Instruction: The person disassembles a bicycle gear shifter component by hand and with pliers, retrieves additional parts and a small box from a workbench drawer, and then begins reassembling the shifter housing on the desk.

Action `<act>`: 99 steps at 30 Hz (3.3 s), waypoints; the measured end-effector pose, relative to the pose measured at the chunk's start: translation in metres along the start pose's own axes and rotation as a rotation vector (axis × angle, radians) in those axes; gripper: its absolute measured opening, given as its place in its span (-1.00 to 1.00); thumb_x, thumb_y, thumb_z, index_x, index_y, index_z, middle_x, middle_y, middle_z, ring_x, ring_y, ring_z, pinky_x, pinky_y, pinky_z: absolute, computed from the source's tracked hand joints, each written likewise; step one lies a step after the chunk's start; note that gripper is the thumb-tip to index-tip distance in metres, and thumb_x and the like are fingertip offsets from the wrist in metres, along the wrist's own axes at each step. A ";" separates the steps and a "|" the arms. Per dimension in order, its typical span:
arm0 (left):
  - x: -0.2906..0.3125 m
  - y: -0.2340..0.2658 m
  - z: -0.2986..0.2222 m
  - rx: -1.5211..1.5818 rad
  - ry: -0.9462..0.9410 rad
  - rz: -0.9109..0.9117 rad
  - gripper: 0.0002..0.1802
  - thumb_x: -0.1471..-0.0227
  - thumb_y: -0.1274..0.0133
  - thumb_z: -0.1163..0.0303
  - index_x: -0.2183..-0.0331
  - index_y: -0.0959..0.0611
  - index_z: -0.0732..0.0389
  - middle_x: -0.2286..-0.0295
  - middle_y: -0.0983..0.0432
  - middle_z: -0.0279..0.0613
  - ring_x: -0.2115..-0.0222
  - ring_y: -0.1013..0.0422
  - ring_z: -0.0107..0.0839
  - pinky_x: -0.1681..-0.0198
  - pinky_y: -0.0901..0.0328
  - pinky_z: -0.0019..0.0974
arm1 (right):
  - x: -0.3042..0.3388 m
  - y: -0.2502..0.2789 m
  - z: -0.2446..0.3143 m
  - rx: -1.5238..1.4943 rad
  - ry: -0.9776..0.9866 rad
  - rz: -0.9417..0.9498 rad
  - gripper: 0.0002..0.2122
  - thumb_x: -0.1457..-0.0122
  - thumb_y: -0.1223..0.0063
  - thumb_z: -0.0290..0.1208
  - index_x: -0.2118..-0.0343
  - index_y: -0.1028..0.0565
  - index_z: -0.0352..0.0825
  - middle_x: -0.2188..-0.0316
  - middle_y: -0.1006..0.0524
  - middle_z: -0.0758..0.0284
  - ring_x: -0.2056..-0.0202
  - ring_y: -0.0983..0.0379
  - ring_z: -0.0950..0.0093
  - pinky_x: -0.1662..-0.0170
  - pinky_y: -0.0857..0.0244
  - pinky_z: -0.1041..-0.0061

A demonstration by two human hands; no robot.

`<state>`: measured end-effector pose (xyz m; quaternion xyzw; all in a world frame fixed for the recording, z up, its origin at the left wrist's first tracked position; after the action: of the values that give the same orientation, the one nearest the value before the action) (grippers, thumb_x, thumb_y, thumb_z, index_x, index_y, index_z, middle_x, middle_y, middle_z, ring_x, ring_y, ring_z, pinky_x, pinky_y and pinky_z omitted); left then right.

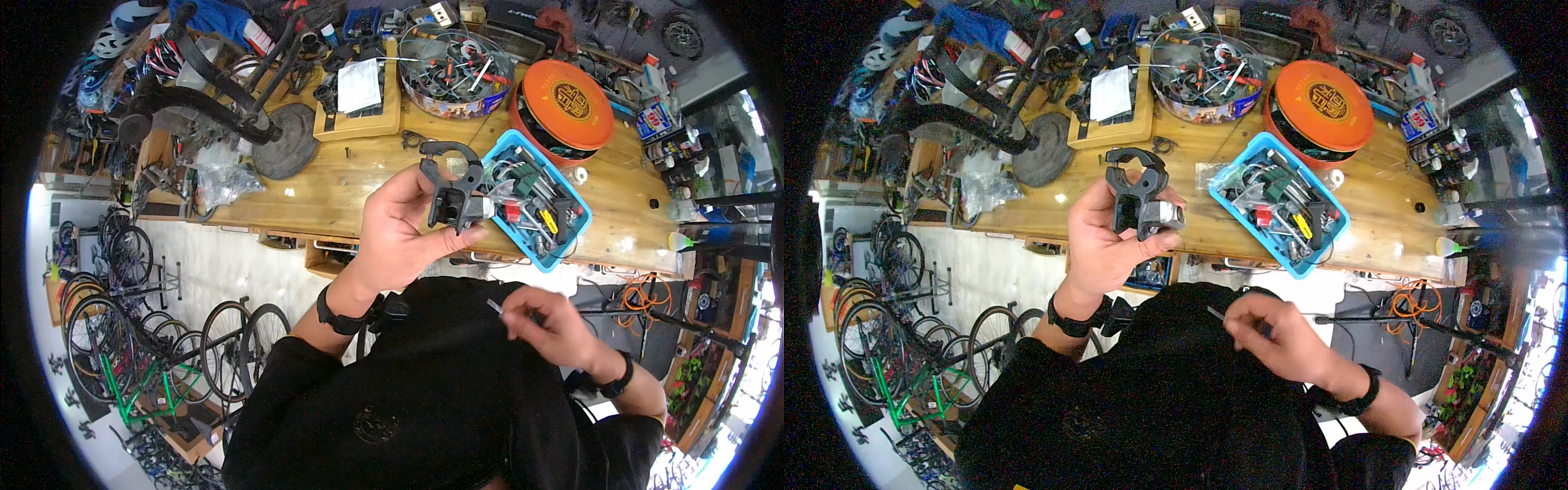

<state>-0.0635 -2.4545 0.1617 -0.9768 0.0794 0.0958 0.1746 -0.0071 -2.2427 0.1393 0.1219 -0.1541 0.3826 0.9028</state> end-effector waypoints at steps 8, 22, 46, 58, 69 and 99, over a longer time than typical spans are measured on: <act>-0.008 -0.060 -0.016 -0.244 -0.164 0.084 -0.38 0.24 -0.41 0.61 0.10 -0.46 0.32 0.18 -0.57 -0.12 0.16 -0.51 -0.41 0.02 -0.40 -0.29 | 0.043 0.064 0.157 0.914 0.828 -0.450 -0.78 0.13 -0.29 -0.63 0.35 -0.56 -0.36 0.64 -0.30 0.35 0.66 -0.26 0.37 0.59 -0.11 0.41; -0.022 -0.103 -0.012 -0.160 -0.123 0.065 -0.60 0.17 -0.39 0.58 0.36 -0.46 0.27 0.24 -0.54 -0.20 0.16 -0.41 -0.52 0.02 -0.27 -0.36 | 0.062 0.086 0.155 0.944 0.803 -0.418 -0.81 0.11 -0.28 -0.61 0.37 -0.56 -0.35 0.72 -0.25 0.34 0.72 -0.20 0.39 0.63 0.01 0.40; -0.017 -0.100 -0.009 -0.601 -0.196 0.152 -0.60 0.22 -0.42 0.57 0.36 -0.49 0.29 0.34 -0.52 -0.29 0.31 -0.37 -0.59 0.17 -0.28 -0.44 | 0.052 0.093 0.133 0.632 0.480 -0.359 -0.99 -0.10 -0.12 -0.65 0.41 -0.54 -0.43 0.69 -0.36 0.35 0.71 -0.19 0.57 0.62 -0.01 0.57; -0.012 -0.003 0.071 -0.455 0.111 -0.200 -0.72 0.09 -0.34 0.51 0.41 -0.52 0.29 0.43 -0.54 -0.29 0.38 -0.41 -0.58 0.24 -0.32 -0.44 | -0.022 0.178 -0.022 0.305 0.170 -0.542 -0.84 -0.25 -0.01 -0.45 0.30 -0.50 -0.47 0.56 -0.43 0.47 0.50 -0.27 0.72 0.42 -0.18 0.64; 0.065 0.071 0.190 -0.329 0.618 -0.313 -0.76 0.03 -0.27 0.61 0.31 -0.53 0.30 0.33 -0.58 -0.26 0.34 -0.45 -0.59 0.22 -0.35 -0.47 | -0.063 0.148 -0.255 0.468 -0.134 -0.697 -0.86 -0.12 -0.15 -0.48 0.29 -0.57 -0.42 0.37 -0.56 0.11 0.34 -0.53 0.17 0.22 -0.38 0.35; 0.104 0.107 0.188 -0.261 0.690 -0.357 -0.71 0.05 -0.24 0.68 0.24 -0.54 0.32 0.27 -0.56 -0.28 0.25 -0.43 -0.55 0.07 -0.29 -0.44 | -0.133 0.159 -0.186 1.013 0.166 -0.596 -0.61 0.01 -0.27 -0.44 0.08 -0.46 -0.33 0.20 -0.44 0.16 0.23 -0.45 0.09 0.18 -0.38 0.22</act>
<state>-0.0128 -2.4995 -0.0685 -0.9640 -0.0503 -0.2598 0.0260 -0.1760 -2.1591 -0.0651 0.5451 0.1599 0.1466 0.8098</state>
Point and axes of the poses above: each hand's wrist, its own x-axis away from the middle knuckle, its own y-axis out of the back of the hand, z = x × y, the point moved 6 cm from there along -x, towards the middle knuckle
